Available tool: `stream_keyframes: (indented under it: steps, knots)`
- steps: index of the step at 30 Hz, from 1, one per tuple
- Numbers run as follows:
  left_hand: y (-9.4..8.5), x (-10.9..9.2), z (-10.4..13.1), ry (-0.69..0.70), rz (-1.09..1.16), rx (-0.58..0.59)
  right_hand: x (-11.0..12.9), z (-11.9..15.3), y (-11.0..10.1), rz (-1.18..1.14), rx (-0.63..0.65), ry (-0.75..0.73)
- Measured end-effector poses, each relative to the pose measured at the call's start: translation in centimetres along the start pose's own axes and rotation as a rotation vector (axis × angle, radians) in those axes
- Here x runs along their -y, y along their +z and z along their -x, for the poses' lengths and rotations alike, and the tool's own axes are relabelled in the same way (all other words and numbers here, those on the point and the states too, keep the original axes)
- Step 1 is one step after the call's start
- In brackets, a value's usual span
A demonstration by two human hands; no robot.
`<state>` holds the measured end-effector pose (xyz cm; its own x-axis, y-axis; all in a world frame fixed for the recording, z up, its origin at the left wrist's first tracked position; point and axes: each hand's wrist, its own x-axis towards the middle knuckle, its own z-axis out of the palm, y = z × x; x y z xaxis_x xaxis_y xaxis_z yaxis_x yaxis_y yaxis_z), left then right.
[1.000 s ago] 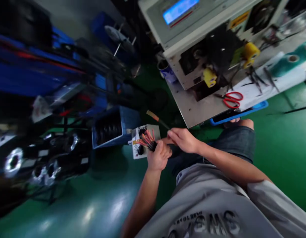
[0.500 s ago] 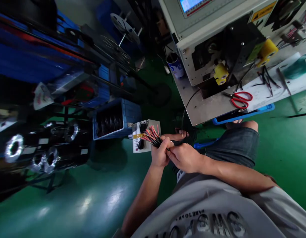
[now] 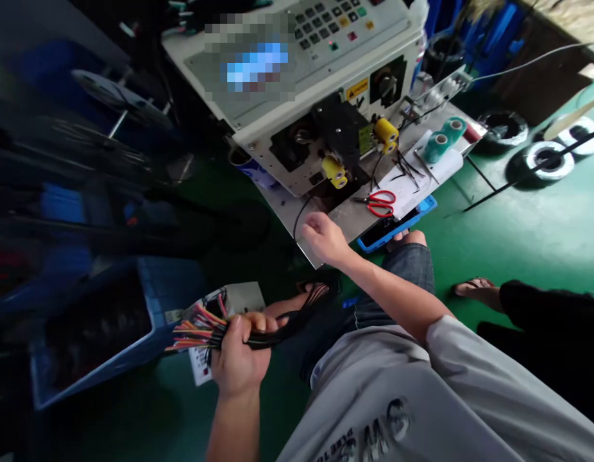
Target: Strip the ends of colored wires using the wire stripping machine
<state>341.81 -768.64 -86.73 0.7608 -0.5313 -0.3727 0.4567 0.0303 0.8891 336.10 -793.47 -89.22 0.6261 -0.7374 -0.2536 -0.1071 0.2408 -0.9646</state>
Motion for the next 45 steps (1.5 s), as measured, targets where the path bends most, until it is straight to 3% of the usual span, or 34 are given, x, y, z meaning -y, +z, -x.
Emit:
stream_keyframes:
  steps: [2,4,7,11,17,26,31,32,36,38,41,45]
  knots:
    - [0.1,-0.1,0.1,-0.038,0.023,0.047,0.4,-2.5,-0.1,-0.244,-0.107,0.05]
    - [0.2,0.1,0.2,-0.075,0.063,0.081,1.0,-3.6,0.2,-0.433,-0.069,0.077]
    - [0.0,0.6,0.2,-0.09,0.087,0.098,1.8,-3.9,0.8,-0.58,-0.022,0.116]
    - [-0.4,0.8,0.2,-0.094,0.063,0.166,2.1,-3.8,1.0,-0.712,-0.068,0.18]
    - [0.3,0.6,0.3,-0.082,0.05,0.097,1.9,-4.3,0.4,-0.759,-0.069,0.192]
    - [0.1,1.3,-0.1,-0.103,0.052,0.111,2.2,-4.6,-0.1,-0.688,-0.132,0.188]
    - [1.0,1.5,0.2,-0.096,0.088,0.128,0.7,0.8,2.1,-0.425,0.047,0.183]
    - [0.9,1.6,0.1,-0.089,0.11,0.106,0.2,2.4,2.3,-0.337,0.139,0.137]
    - [-0.1,2.0,-0.5,-0.063,0.157,0.089,-1.3,8.1,2.3,0.125,0.738,-0.089]
    - [-0.5,2.2,-0.4,-0.059,0.158,0.071,-1.6,10.2,2.3,0.298,0.901,-0.221]
    - [-0.8,2.3,-0.2,-0.043,0.161,0.036,-1.8,11.7,2.6,0.455,0.954,-0.331]
    - [-0.7,2.3,-0.3,-0.032,0.167,0.048,-1.7,11.8,2.7,0.529,0.964,-0.362]
